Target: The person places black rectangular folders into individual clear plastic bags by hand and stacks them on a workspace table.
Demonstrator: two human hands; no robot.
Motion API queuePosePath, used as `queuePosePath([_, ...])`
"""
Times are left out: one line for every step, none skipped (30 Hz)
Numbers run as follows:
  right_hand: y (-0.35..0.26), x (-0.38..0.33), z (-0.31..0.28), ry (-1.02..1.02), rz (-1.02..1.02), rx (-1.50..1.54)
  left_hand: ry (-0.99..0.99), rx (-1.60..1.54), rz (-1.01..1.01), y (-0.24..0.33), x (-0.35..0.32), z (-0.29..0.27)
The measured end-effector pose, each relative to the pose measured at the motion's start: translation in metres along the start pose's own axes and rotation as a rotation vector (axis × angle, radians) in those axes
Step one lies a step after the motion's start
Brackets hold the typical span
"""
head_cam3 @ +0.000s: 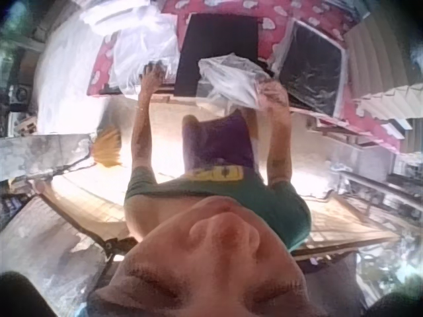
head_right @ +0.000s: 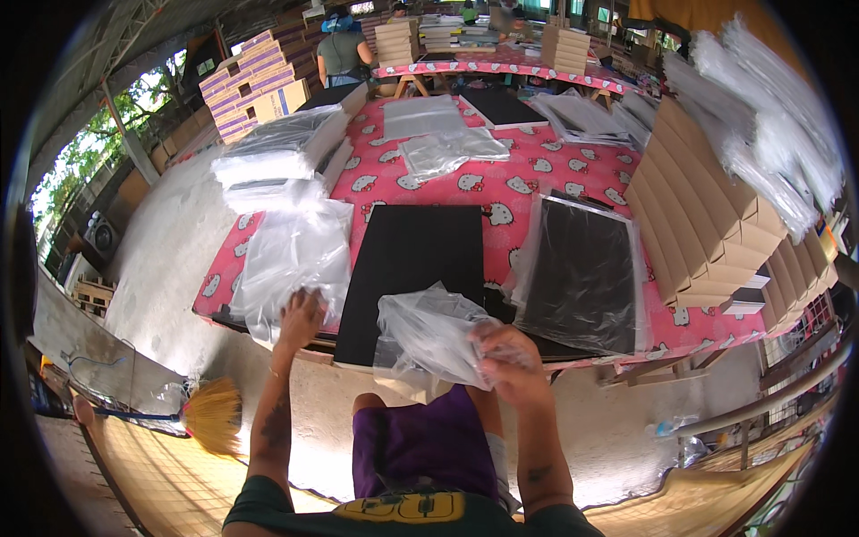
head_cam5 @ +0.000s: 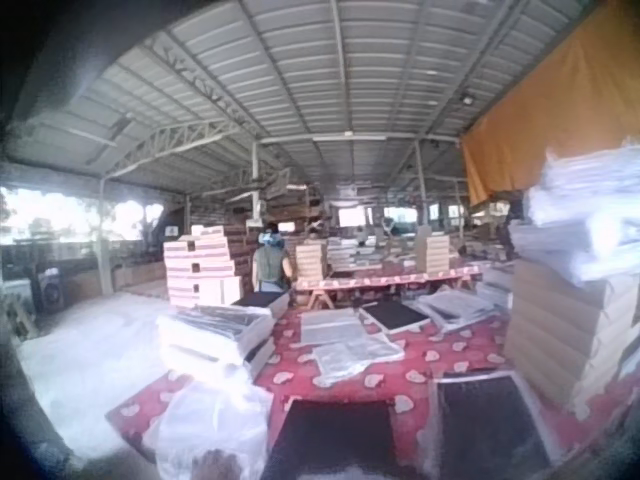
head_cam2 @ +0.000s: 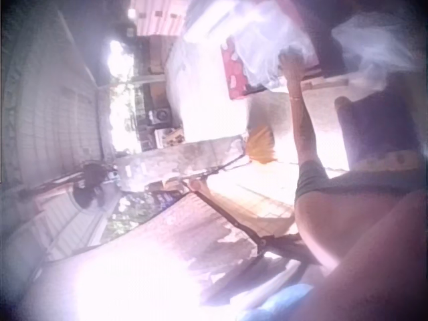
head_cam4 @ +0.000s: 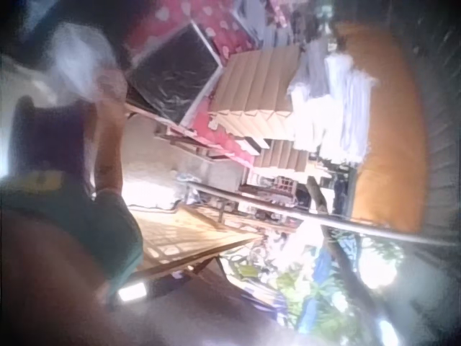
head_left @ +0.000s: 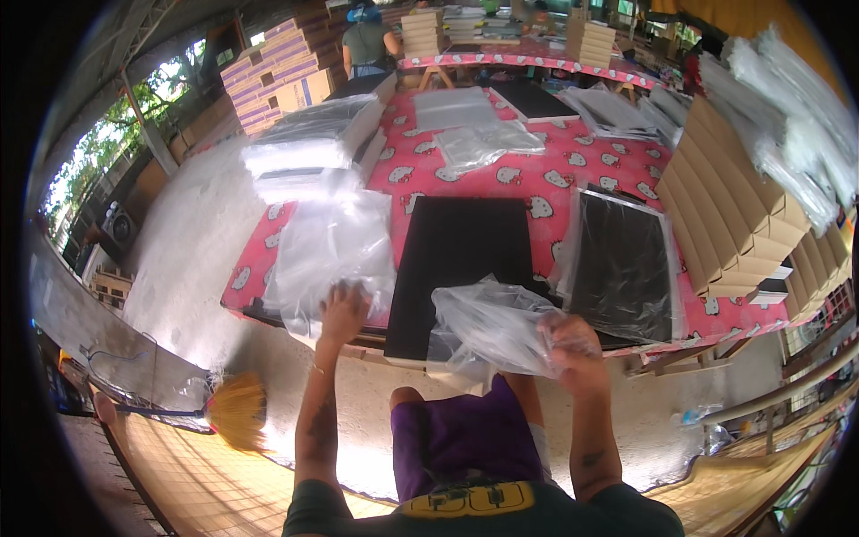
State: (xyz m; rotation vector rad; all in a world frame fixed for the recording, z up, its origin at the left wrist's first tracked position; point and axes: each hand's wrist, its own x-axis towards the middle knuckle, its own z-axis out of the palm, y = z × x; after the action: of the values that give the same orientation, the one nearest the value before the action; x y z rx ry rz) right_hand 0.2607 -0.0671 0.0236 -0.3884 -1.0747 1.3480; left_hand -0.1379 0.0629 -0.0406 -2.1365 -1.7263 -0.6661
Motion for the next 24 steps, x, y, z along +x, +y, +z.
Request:
queuePosePath([0.000,0.003,0.006,-0.032,0.014,-0.097,-0.061,0.044,-0.041,-0.010,-0.001,0.004])
queuePosePath([-0.003,0.006,0.012,-0.064,0.023,-0.197,-0.009,-0.110,-0.070,-0.008,0.007,0.001])
queuePosePath([-0.005,0.010,0.019,-0.127,0.068,-0.269,0.048,-0.261,-0.103,-0.002,0.019,-0.009])
queuePosePath([-0.008,0.013,0.026,-0.188,0.116,-0.339,0.103,-0.412,-0.136,0.010,0.029,-0.023])
queuePosePath([-0.010,0.016,0.029,-0.232,0.169,-0.417,0.064,-0.566,-0.029,0.055,0.040,-0.055])
queuePosePath([-0.014,0.020,0.034,-0.317,0.142,-0.544,-0.132,-0.900,0.081,0.103,0.048,-0.089])
queuePosePath([-0.015,0.023,0.037,-0.381,0.165,-0.573,-0.232,-1.001,0.322,0.130,0.043,-0.108])
queuePosePath([-0.015,0.026,0.041,-0.458,0.186,-0.593,-0.337,-0.929,0.542,0.147,0.037,-0.127])
queuePosePath([-0.016,0.028,0.044,-0.528,0.208,-0.628,-0.461,-1.019,0.564,0.164,0.029,-0.136])
queuePosePath([-0.017,0.030,0.048,-0.541,0.209,-0.751,-0.583,-1.099,0.574,0.171,0.021,-0.143])
queuePosePath([-0.022,0.030,0.050,-0.547,0.210,-0.878,-0.612,-1.153,0.551,0.167,0.016,-0.145])
queuePosePath([-0.024,0.029,0.050,-0.551,0.207,-1.007,-0.641,-1.208,0.529,0.161,0.013,-0.146])
queuePosePath([-0.023,0.026,0.043,-0.459,0.210,-1.245,-0.669,-1.264,0.509,0.156,0.010,-0.149])
queuePosePath([-0.020,0.019,0.029,-0.353,0.210,-1.487,-0.520,-1.351,0.599,0.152,0.010,-0.156])
queuePosePath([-0.020,0.012,0.015,-0.237,0.209,-1.727,-0.446,-1.206,0.609,0.150,0.010,-0.159])
queuePosePath([-0.025,0.011,0.002,-0.120,0.130,-1.831,-0.374,-1.060,0.615,0.148,0.009,-0.161])
queuePosePath([-0.030,0.012,-0.007,-0.012,0.045,-1.927,-0.303,-0.910,0.608,0.147,0.005,-0.161])
queuePosePath([-0.033,0.012,-0.013,0.097,-0.047,-2.017,-0.188,-0.644,0.410,0.147,0.000,-0.155])
queuePosePath([-0.038,0.011,-0.016,0.090,0.034,-1.965,-0.255,-0.440,0.259,0.140,-0.001,-0.144])
queuePosePath([-0.051,0.014,-0.008,0.081,0.112,-1.914,-0.200,-0.430,0.253,0.129,0.001,-0.132])
queuePosePath([-0.061,0.015,-0.002,0.085,0.187,-1.862,-0.143,-0.417,0.256,0.120,0.004,-0.126])
queuePosePath([-0.067,0.015,0.002,-0.027,0.245,-1.829,-0.061,-0.344,0.279,0.114,0.004,-0.125])
queuePosePath([-0.073,0.015,0.006,-0.125,0.302,-1.794,0.021,-0.271,0.311,0.112,0.008,-0.130])
queuePosePath([-0.076,0.015,0.008,-0.226,0.354,-1.752,0.035,-0.385,0.305,0.107,0.010,-0.135])
